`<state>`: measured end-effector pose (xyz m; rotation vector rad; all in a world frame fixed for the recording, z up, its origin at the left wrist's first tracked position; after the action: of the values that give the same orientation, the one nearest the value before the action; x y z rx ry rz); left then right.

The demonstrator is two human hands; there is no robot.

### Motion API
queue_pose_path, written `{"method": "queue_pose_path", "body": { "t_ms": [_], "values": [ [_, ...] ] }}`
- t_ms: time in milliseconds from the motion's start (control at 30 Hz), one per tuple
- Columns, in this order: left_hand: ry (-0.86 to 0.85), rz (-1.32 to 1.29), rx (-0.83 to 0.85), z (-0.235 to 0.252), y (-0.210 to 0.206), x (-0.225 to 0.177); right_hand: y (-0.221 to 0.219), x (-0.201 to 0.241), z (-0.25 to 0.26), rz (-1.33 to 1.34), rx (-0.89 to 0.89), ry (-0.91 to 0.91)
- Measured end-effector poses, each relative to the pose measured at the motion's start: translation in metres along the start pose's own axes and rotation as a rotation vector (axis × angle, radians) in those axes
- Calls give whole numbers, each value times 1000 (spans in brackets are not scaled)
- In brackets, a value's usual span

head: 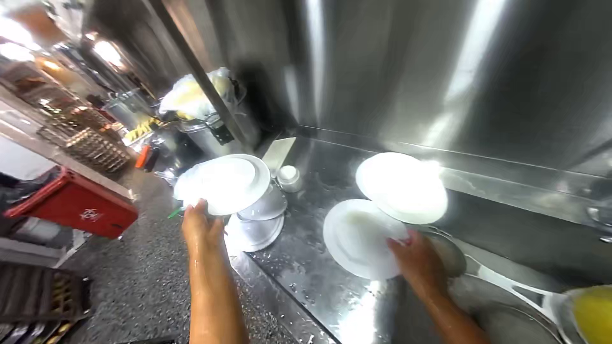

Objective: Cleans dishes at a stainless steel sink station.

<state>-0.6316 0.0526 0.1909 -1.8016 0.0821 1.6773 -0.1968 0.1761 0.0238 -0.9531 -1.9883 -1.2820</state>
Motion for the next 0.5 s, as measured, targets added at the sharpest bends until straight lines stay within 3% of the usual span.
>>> {"method": "queue_pose_path", "body": {
  "t_ms": [233,333,500],
  "values": [
    [112,138,-23,31,46,14,-3,-14,8,-82,-122,-57],
    [128,153,-35,8,58,17,-3,-26,11,-48,-101,-61],
    [99,269,-68,-36,105,-14,-6,-34,11,-41,-48,-38]
  ]
}}
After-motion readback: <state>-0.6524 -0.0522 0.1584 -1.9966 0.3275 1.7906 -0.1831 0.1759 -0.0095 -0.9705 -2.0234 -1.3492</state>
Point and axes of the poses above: each hand's wrist, its own z-axis towards the middle knuckle, its own y-axis out of the back of the hand, x = y × z, the point moved 9 cm from there along z, towards the middle knuckle, and after that the axes turned 12 degrees about x, right-handed, at the moved point
